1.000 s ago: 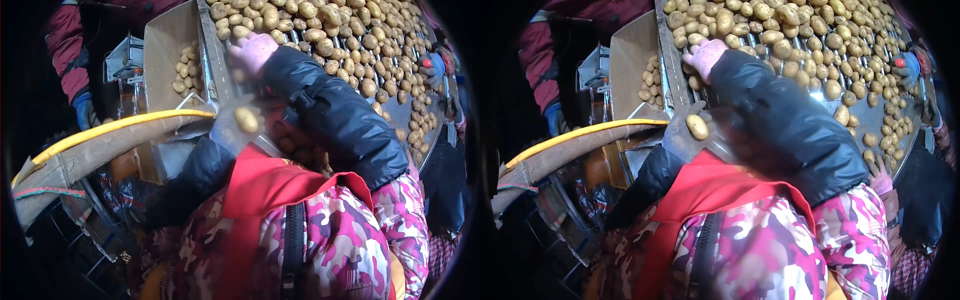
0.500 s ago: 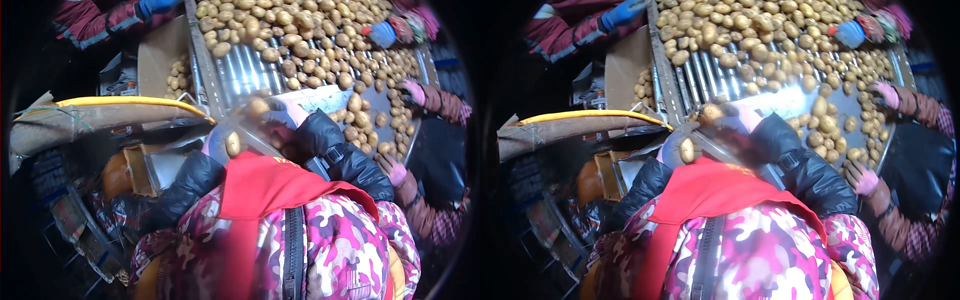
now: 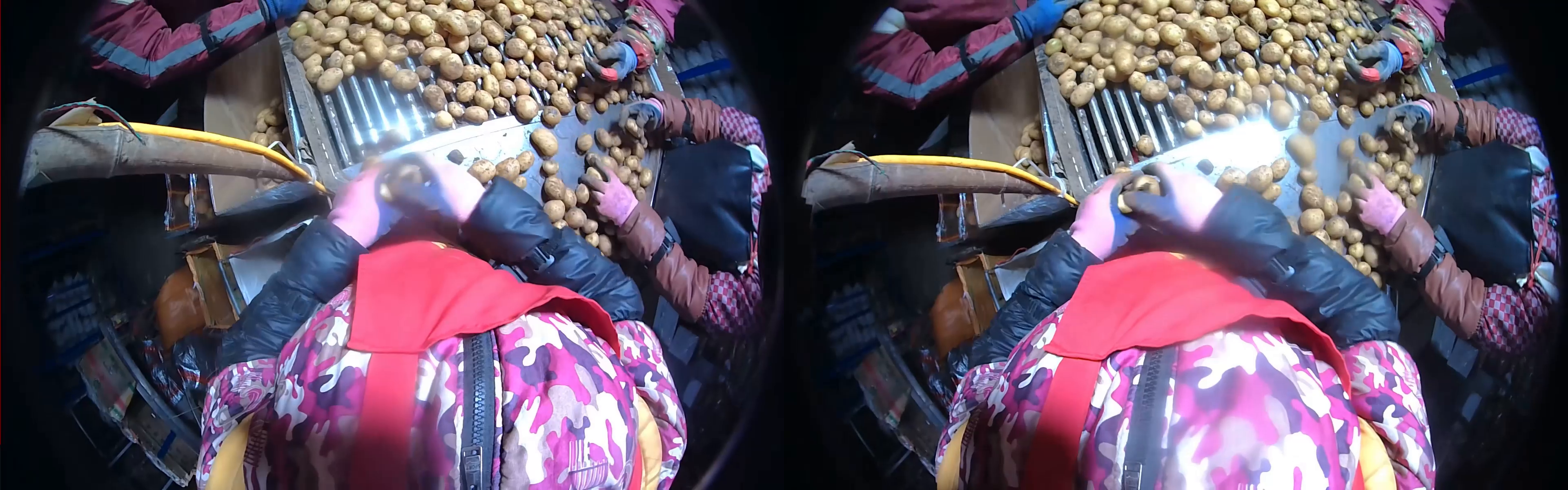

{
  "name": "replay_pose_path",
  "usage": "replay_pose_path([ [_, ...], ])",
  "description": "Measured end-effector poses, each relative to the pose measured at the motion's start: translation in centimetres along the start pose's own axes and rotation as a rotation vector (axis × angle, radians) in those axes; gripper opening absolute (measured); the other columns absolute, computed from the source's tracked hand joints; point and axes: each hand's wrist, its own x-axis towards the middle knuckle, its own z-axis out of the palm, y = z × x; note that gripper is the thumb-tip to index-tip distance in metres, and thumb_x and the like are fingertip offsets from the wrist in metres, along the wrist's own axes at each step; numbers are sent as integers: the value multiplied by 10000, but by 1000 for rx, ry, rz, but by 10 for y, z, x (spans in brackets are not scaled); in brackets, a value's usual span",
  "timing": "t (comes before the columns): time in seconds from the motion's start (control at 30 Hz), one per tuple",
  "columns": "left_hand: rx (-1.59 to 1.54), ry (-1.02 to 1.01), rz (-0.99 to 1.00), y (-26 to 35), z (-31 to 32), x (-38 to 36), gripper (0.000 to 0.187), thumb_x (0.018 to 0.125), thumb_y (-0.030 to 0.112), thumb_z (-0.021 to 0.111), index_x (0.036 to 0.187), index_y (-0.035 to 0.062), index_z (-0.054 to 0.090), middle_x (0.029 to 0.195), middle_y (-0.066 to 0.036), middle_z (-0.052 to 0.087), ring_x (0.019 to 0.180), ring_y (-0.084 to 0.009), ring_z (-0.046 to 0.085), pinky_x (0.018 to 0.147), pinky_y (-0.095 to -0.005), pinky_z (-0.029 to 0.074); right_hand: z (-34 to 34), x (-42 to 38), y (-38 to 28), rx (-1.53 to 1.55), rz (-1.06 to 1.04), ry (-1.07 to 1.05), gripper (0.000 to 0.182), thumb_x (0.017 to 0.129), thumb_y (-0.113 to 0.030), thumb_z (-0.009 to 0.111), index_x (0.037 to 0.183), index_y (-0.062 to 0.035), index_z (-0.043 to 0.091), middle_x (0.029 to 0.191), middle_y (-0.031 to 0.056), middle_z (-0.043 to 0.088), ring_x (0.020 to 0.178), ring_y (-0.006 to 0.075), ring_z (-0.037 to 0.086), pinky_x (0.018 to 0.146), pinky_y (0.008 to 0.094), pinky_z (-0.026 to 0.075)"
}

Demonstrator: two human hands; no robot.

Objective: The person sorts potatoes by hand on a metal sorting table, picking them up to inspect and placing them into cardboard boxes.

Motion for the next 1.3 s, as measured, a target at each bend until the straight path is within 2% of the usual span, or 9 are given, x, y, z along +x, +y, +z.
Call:
replay_pose_path([
  [0.23, -8, 204, 287, -5, 27, 8, 855, 816, 353, 866, 1506, 55, 458, 1297, -165, 651, 1142, -232, 655, 967, -363, 539, -10, 15, 42, -353, -423, 202, 387, 901, -353, 721, 1123, -47, 641, 894, 213, 703, 818, 422, 699, 736, 465, 551],
  [0.4, -897, -367, -121, -3, 12, 3, 652, 935, 219, 734, 1509, 99, 451, 1254, -72, 627, 1071, -186, 649, 870, -374, 585, -21, 1, 12, 822, 459, -28, 323, 1038, -326, 575, 1101, -15, 635, 786, 81, 673, 698, 294, 656, 688, 403, 541],
  [0.53, -1222, -377, -181, -17, 6, -13, 613, 968, 250, 671, 1518, 123, 433, 1315, -68, 583, 1094, -221, 650, 914, -437, 584, -21, 10, 55, 748, 379, -111, 370, 1090, -393, 459, 1044, -76, 644, 898, 61, 660, 808, 205, 640, 703, 298, 512],
  [0.6, -1206, -370, -194, -12, 5, -13, 587, 977, 266, 659, 1504, 118, 447, 1329, -75, 586, 1098, -214, 649, 927, -427, 580, -12, 22, 60, 590, 241, -34, 268, 978, -307, 653, 1046, -48, 632, 967, 139, 670, 928, 315, 665, 799, 396, 532],
  [0.73, -1184, -445, -133, -7, 7, -9, 560, 989, 287, 641, 1480, 85, 464, 1343, -95, 599, 1101, -192, 648, 947, -370, 572, 4, 22, 59, 33, -395, 23, 349, 922, -289, 692, 1174, -52, 646, 1038, 138, 667, 965, 310, 656, 814, 419, 542],
  [0.9, -1031, -50, -269, -19, -47, -50, 328, 1037, 335, 532, 1167, 68, 671, 770, -46, 599, 620, -146, 563, 586, -275, 485, -1, -1, 28, 889, 195, 24, 272, 974, -323, 654, 1056, -68, 604, 856, 106, 634, 726, 251, 638, 625, 425, 529],
  [1.0, -1075, 446, -421, -96, -86, -50, 328, 1048, 283, 492, 1215, 60, 665, 855, -63, 676, 692, -188, 657, 610, -312, 556, -7, -5, 26, 1228, 536, -115, 411, 1049, -505, 458, 978, -115, 567, 741, 66, 601, 618, 191, 552, 559, 351, 444],
  [1.17, -266, 785, -17, -238, -129, -47, 370, 1040, 260, 507, 1256, -9, 642, 1144, -131, 707, 1036, -268, 700, 869, -376, 588, -7, -9, -16, 1119, 621, 125, 462, 1067, -508, 428, 986, -88, 602, 751, 75, 618, 613, 200, 544, 611, 356, 451],
  [1.3, -773, 451, -331, -106, -72, -60, 416, 1028, 322, 531, 1268, 1, 644, 1173, -115, 687, 950, -225, 693, 834, -328, 575, -19, 10, 15, 348, 193, -17, 272, 1003, -302, 606, 1019, -31, 605, 806, 154, 639, 718, 286, 644, 648, 435, 513],
])
